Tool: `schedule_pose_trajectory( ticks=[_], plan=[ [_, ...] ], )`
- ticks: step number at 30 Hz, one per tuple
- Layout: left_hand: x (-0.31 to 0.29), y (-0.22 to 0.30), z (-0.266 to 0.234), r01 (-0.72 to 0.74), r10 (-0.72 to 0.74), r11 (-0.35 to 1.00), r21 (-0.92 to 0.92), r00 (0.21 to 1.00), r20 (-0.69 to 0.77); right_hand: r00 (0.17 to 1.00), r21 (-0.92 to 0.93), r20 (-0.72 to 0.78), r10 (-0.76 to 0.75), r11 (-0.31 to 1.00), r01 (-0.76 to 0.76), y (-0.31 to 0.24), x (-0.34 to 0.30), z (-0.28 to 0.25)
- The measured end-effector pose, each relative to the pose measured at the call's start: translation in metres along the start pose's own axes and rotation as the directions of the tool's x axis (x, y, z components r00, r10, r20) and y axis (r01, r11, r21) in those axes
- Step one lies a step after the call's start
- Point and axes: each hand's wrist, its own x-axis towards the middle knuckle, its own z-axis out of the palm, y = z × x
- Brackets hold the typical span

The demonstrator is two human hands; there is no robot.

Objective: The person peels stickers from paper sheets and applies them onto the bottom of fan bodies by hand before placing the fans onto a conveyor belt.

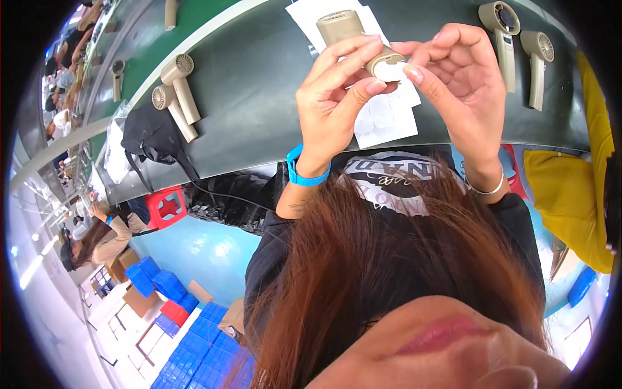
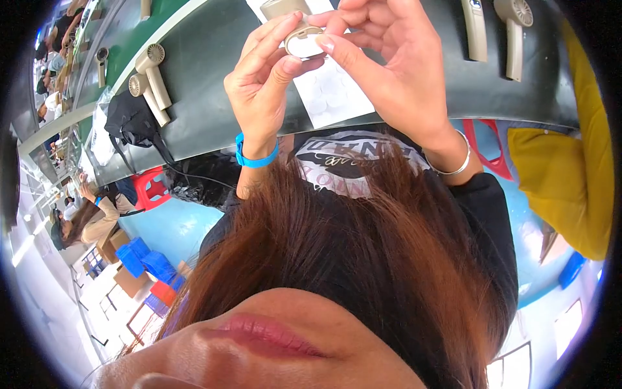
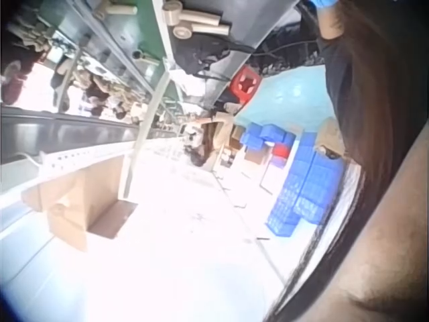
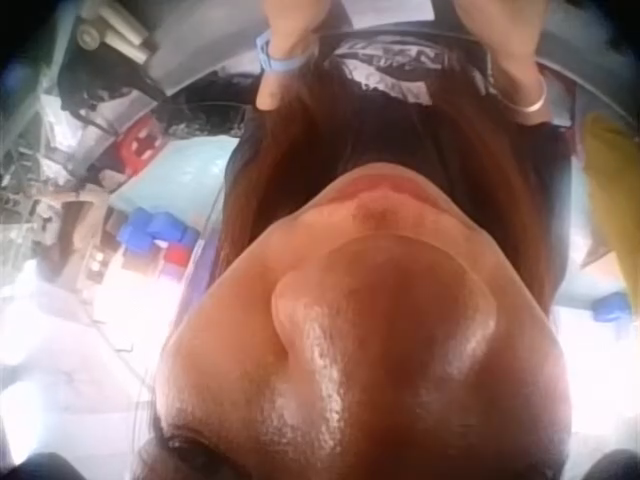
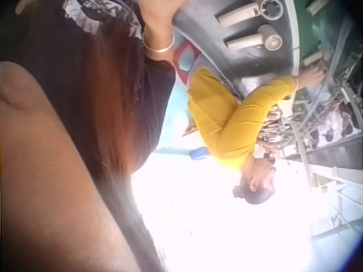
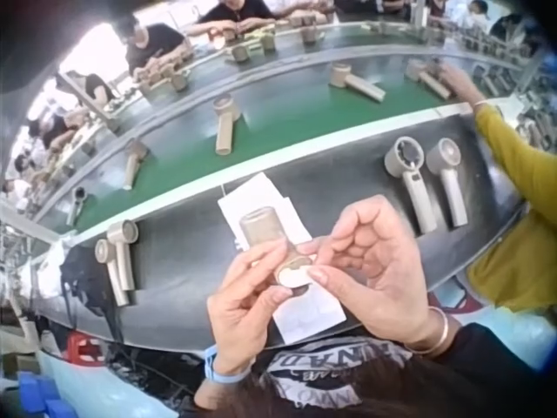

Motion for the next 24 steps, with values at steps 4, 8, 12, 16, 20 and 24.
schedule_pose_trajectory(
  ticks=[4, 8, 12, 16, 20, 24],
  plan=[
    [-0.0002, 0.0008, -0.0001, -0.002, 0.002, 1.000, -0.004, 1.000, -0.008, 1.000, 0.021, 0.004, -0.010, 1.000, 0.010, 0.0003, 0.0012, 0.0016],
    [-0.0004, 0.0010, 0.0007, 0.009, -0.009, 1.000, -0.020, 1.000, -0.013, 1.000, 0.001, -0.002, -0.015, 1.000, 0.015, 0.0002, 0.0013, 0.0019],
    [-0.0001, 0.0015, 0.0020, 0.025, -0.026, 0.999, -0.023, 1.000, -0.016, 1.000, -0.046, -0.008, -0.026, 0.999, 0.026, 0.0000, 0.0015, 0.0011],
    [-0.0007, 0.0021, 0.0015, 0.021, -0.022, 1.000, -0.023, 1.000, -0.016, 1.000, -0.066, -0.012, -0.026, 0.997, 0.025, -0.0023, 0.0024, 0.0034],
    [-0.0019, 0.0025, 0.0015, 0.016, -0.016, 1.000, -0.016, 1.000, -0.015, 0.999, -0.118, -0.017, -0.028, 0.993, 0.025, -0.0051, 0.0021, 0.0052],
    [-0.0022, 0.0058, 0.0060, 0.035, -0.038, 0.999, -0.037, 0.998, -0.059, 0.999, -0.178, -0.040, -0.016, 0.984, 0.009, -0.0087, 0.0010, 0.0075]
  ],
)
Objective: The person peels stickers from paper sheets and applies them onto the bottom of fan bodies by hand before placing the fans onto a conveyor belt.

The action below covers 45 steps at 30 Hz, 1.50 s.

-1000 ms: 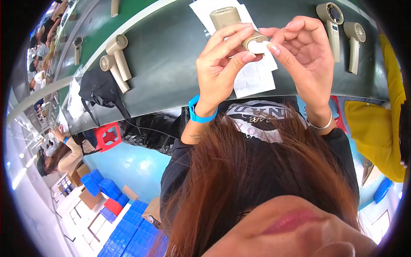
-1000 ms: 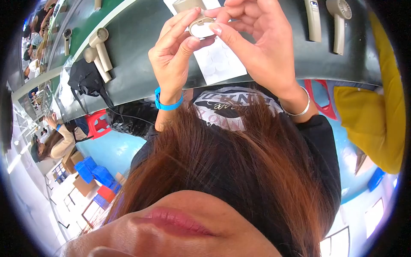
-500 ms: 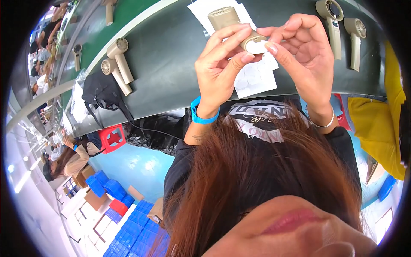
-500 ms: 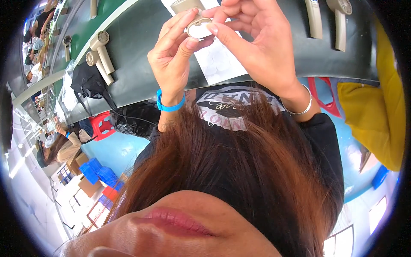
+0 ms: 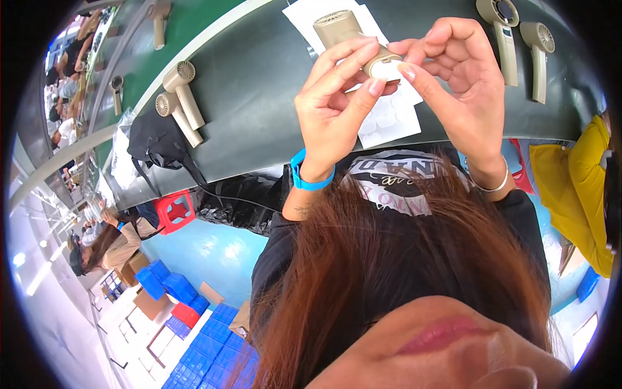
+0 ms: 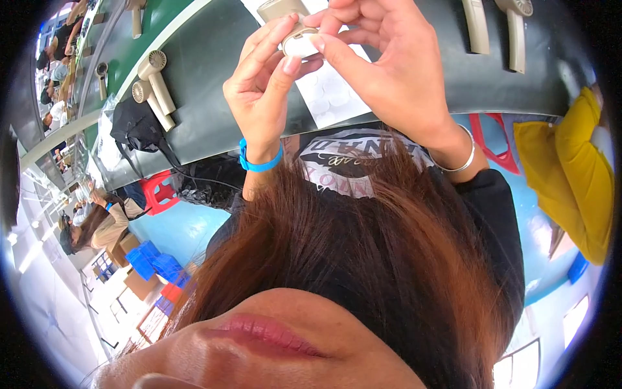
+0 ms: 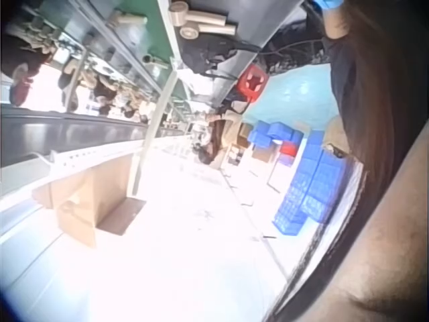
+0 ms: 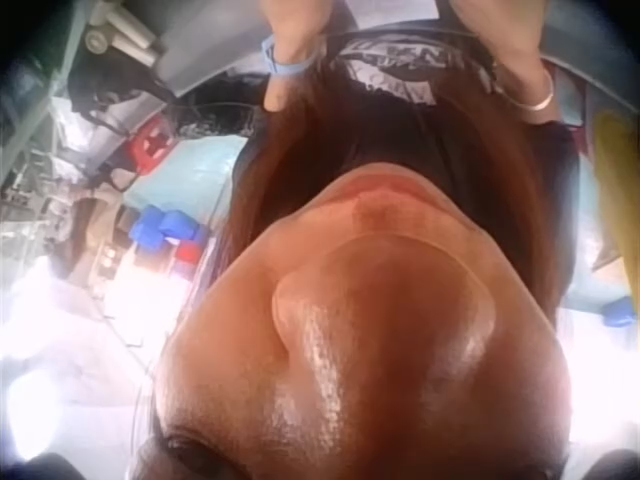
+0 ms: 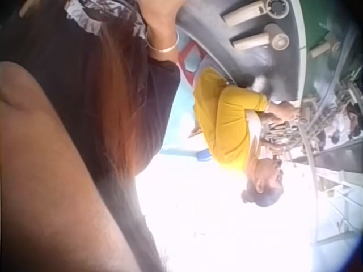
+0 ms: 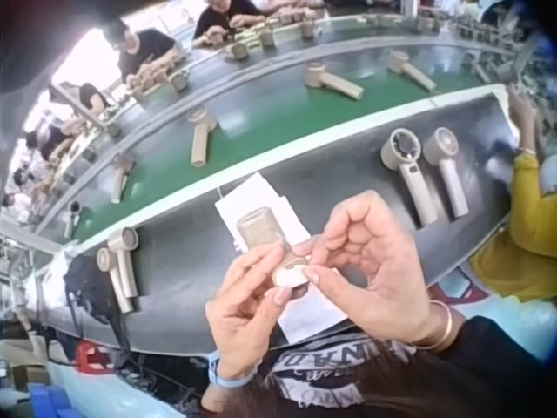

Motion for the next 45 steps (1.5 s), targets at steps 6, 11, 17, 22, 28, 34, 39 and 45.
schedule_pose_trajectory(
  ticks=[6, 11, 17, 22, 28, 34, 39, 45],
  plan=[
    [0.003, 0.002, 0.005, 0.012, -0.012, 0.999, 0.043, 1.000, -0.011, 0.999, -0.075, -0.024, -0.043, 0.996, 0.041, 0.000, 0.000, 0.001],
    [0.002, 0.003, 0.002, -0.035, 0.035, 0.996, 0.084, 0.999, -0.006, 0.999, -0.298, -0.023, -0.046, 0.954, 0.037, -0.012, 0.003, 0.004],
    [0.025, 0.009, -0.013, -0.070, 0.070, 0.998, -0.006, 0.996, -0.047, 0.943, -0.655, -0.108, -0.315, 0.736, 0.171, 0.007, 0.024, -0.022],
    [0.139, -0.053, -0.048, -0.412, 0.376, 0.794, 0.447, 0.911, 0.171, 0.995, -0.548, -0.089, -0.051, 0.837, -0.006, 0.058, 0.046, -0.030],
    [0.256, -0.097, -0.097, -0.306, 0.185, 0.674, 0.673, 0.951, 0.246, 0.990, -0.627, -0.054, -0.131, 0.776, 0.069, 0.091, 0.067, -0.028],
    [0.245, -0.104, -0.111, -0.558, 0.357, 0.333, 0.760, 0.821, 0.446, 0.999, -0.568, 0.044, -0.032, 0.821, 0.051, 0.099, 0.057, -0.026],
    [0.198, -0.023, -0.134, 0.053, -0.055, 0.524, 0.850, 0.998, -0.029, 0.990, -0.605, 0.092, 0.108, 0.795, -0.030, 0.104, 0.032, -0.014],
    [0.198, -0.085, -0.247, -0.148, 0.304, -0.100, 0.984, 0.937, 0.172, 0.997, -0.710, 0.073, 0.026, 0.703, 0.033, 0.104, 0.032, 0.001]
  ],
)
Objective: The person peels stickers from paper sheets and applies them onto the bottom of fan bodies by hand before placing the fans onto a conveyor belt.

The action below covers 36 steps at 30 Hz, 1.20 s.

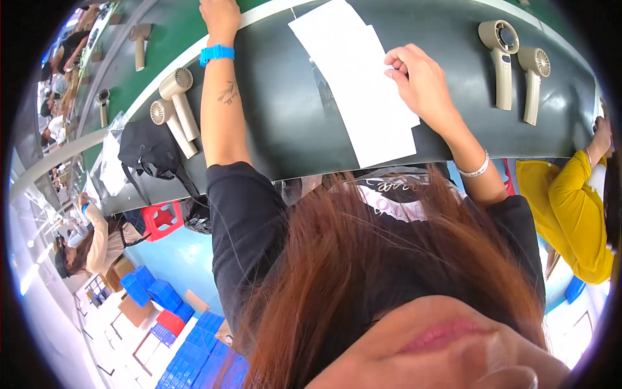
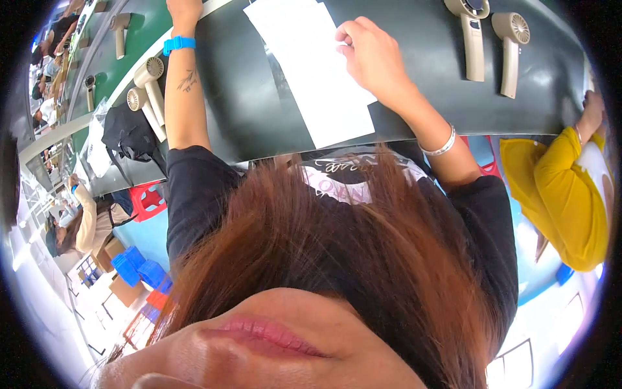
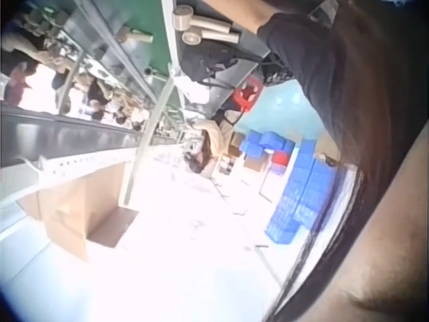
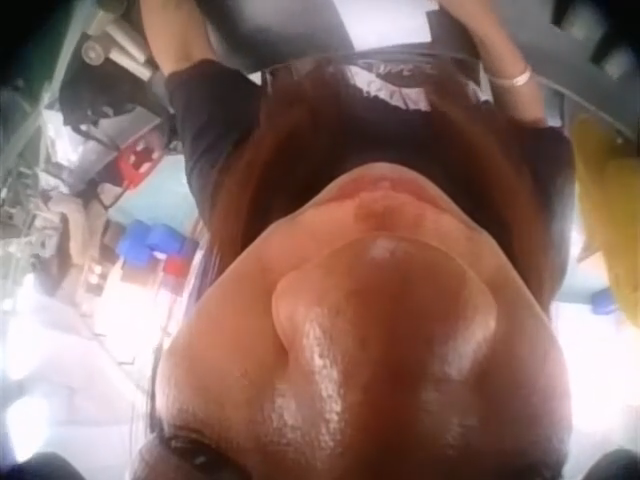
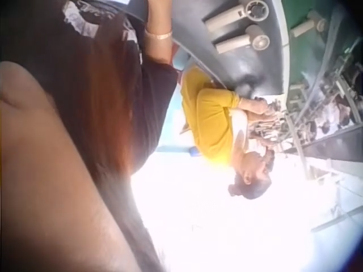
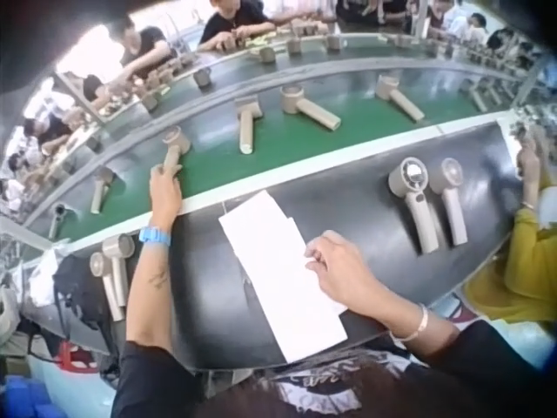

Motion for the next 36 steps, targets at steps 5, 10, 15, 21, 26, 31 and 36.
schedule_pose_trajectory(
  ticks=[5, 10, 15, 21, 26, 31, 36],
  plan=[
    [0.019, 0.028, -0.055, -0.018, -0.008, 0.997, -0.077, 0.944, -0.329, 0.997, 0.010, 0.050, 0.064, 0.998, -0.064, 0.002, 0.006, -0.003],
    [-0.005, 0.130, -0.148, 0.044, -0.215, 0.564, -0.824, 0.972, -0.095, 0.994, -0.019, 0.085, 0.071, 0.997, -0.070, 0.005, 0.009, -0.004],
    [-0.054, 0.186, -0.147, 0.015, -0.052, 0.627, -0.779, 0.998, -0.023, 0.989, -0.070, 0.114, 0.096, 0.994, -0.089, 0.002, 0.011, -0.002],
    [-0.061, 0.218, -0.151, 0.131, -0.103, 0.638, -0.759, 0.991, 0.084, 0.971, -0.022, 0.126, -0.204, 0.978, 0.208, 0.008, -0.001, -0.009],
    [-0.069, 0.216, -0.141, 0.081, -0.064, 0.611, -0.787, 0.997, 0.053, 0.962, 0.336, 0.030, -0.273, 0.909, 0.247, -0.011, -0.010, -0.047],
    [-0.084, 0.235, -0.149, 0.204, -0.123, 0.273, -0.940, 0.977, 0.176, 0.966, 0.693, -0.189, -0.178, 0.673, 0.259, -0.047, -0.016, -0.073],
    [-0.097, 0.240, -0.146, 0.270, -0.069, 0.072, -0.960, 0.962, 0.265, 0.984, 0.713, -0.133, -0.123, 0.678, 0.181, -0.068, -0.018, -0.072]
  ],
)
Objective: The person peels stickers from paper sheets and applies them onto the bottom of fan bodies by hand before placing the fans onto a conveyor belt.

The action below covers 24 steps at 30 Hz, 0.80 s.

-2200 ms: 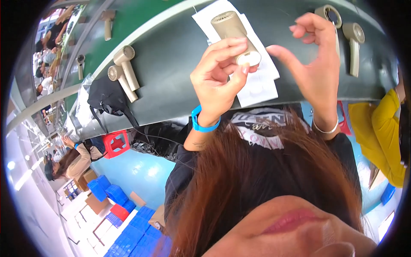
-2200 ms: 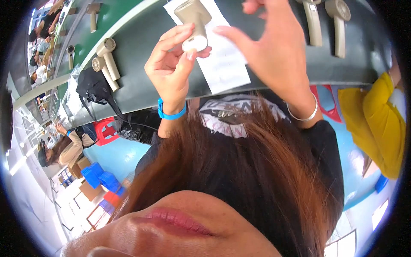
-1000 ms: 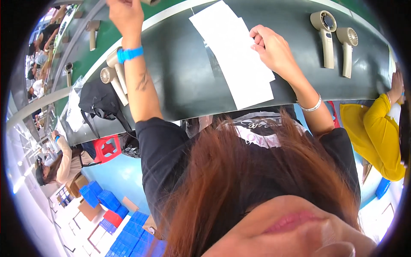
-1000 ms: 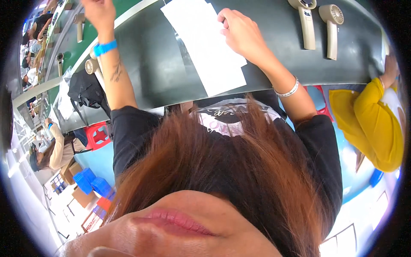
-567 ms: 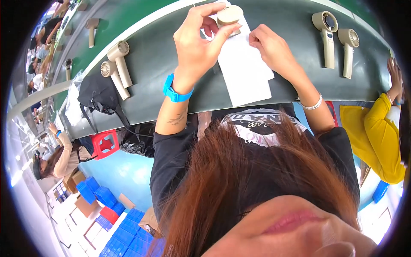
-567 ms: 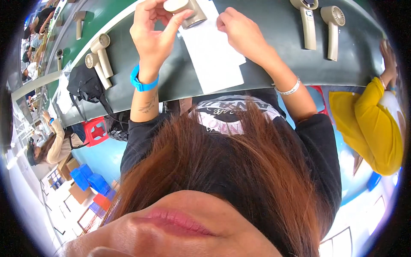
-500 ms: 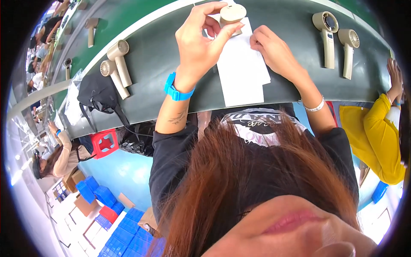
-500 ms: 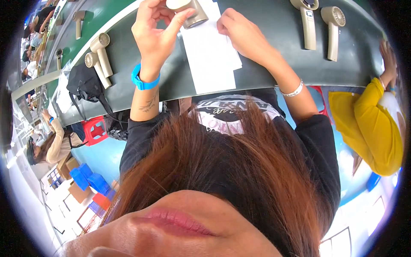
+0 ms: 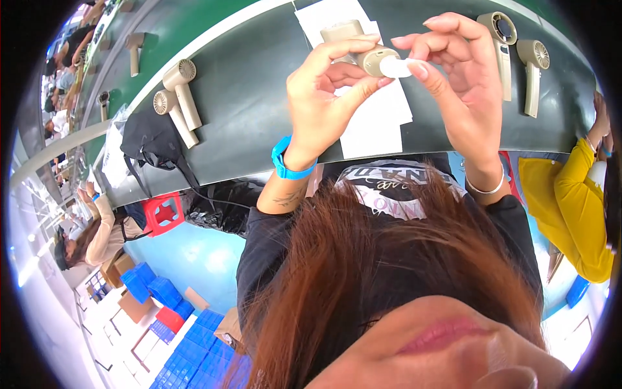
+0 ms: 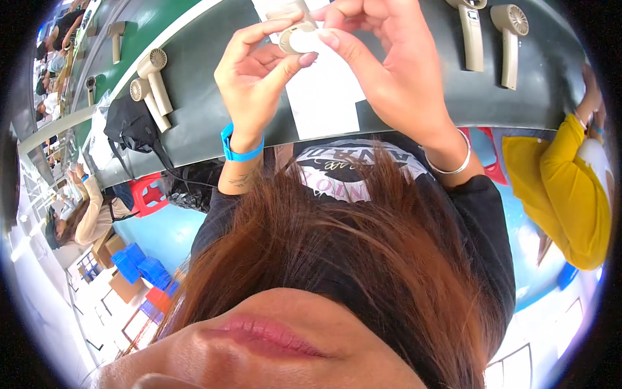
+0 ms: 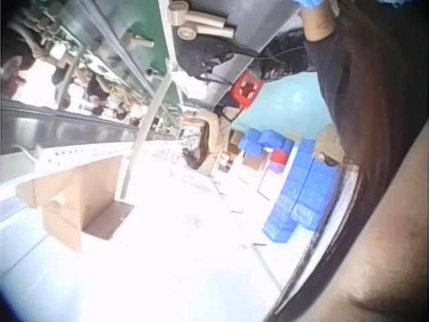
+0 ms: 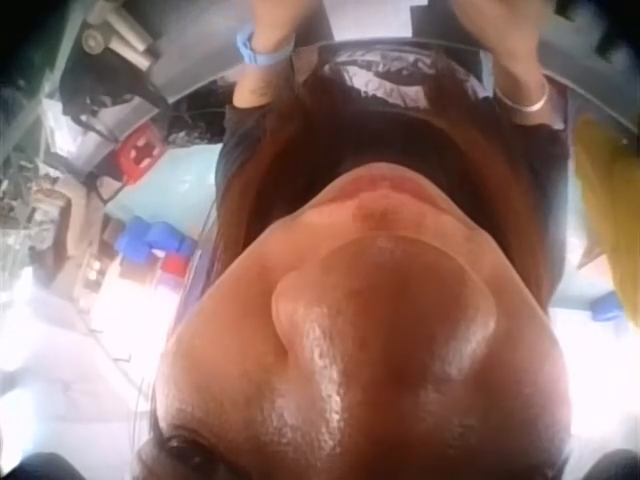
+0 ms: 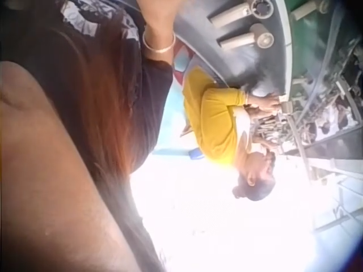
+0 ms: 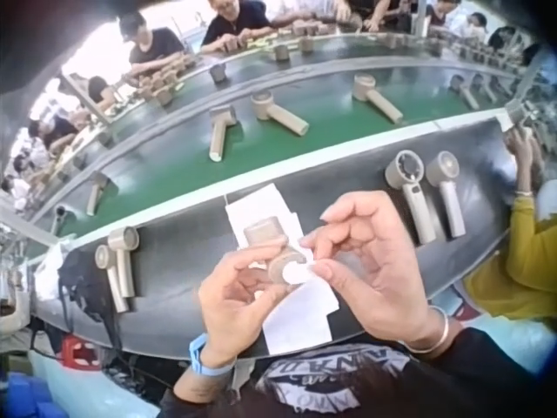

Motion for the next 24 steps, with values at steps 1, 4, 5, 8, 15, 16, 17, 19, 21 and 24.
schedule_pose_trajectory(
  ticks=[1, 4, 5, 8, 15, 16, 17, 19, 21, 24],
  plan=[
    [-0.001, 0.002, 0.001, 0.001, -0.001, 1.000, -0.001, 1.000, -0.001, 0.999, -0.002, 0.000, 0.046, 0.999, -0.046, 0.000, -0.001, 0.001],
    [-0.005, 0.006, 0.002, 0.054, -0.050, 0.993, -0.103, 0.998, 0.042, 0.996, -0.029, 0.011, 0.084, 0.996, -0.084, -0.004, -0.003, 0.003],
    [-0.006, 0.006, 0.002, 0.068, -0.063, 0.990, -0.128, 0.997, 0.042, 0.996, -0.029, 0.011, 0.086, 0.996, -0.086, -0.005, -0.004, 0.003],
    [-0.008, 0.004, 0.001, 0.081, -0.075, 0.983, -0.166, 0.996, 0.045, 0.994, -0.051, 0.002, 0.112, 0.992, -0.112, -0.007, -0.004, 0.004],
    [-0.008, 0.000, 0.001, 0.083, -0.078, 0.974, -0.211, 0.996, 0.033, 0.994, -0.099, 0.004, 0.105, 0.990, -0.105, -0.009, -0.003, 0.004],
    [-0.008, 0.000, 0.001, 0.084, -0.078, 0.974, -0.211, 0.996, 0.033, 0.994, -0.110, 0.008, 0.106, 0.988, -0.105, -0.008, -0.003, 0.003],
    [-0.008, 0.000, 0.002, 0.091, -0.086, 0.973, -0.213, 0.996, 0.033, 0.994, -0.110, 0.007, 0.106, 0.988, -0.105, -0.009, -0.003, 0.003],
    [-0.008, 0.000, 0.002, 0.100, -0.095, 0.972, -0.214, 0.995, 0.033, 0.994, -0.106, 0.005, 0.113, 0.988, -0.111, -0.010, -0.002, 0.003],
    [-0.007, 0.001, 0.003, 0.104, -0.098, 0.970, -0.218, 0.995, 0.036, 0.994, -0.109, 0.005, 0.113, 0.988, -0.112, -0.010, -0.002, 0.002],
    [-0.007, 0.001, 0.003, 0.095, -0.089, 0.974, -0.205, 0.995, 0.040, 0.993, -0.121, -0.001, 0.120, 0.986, -0.119, -0.013, -0.002, 0.002]
  ],
)
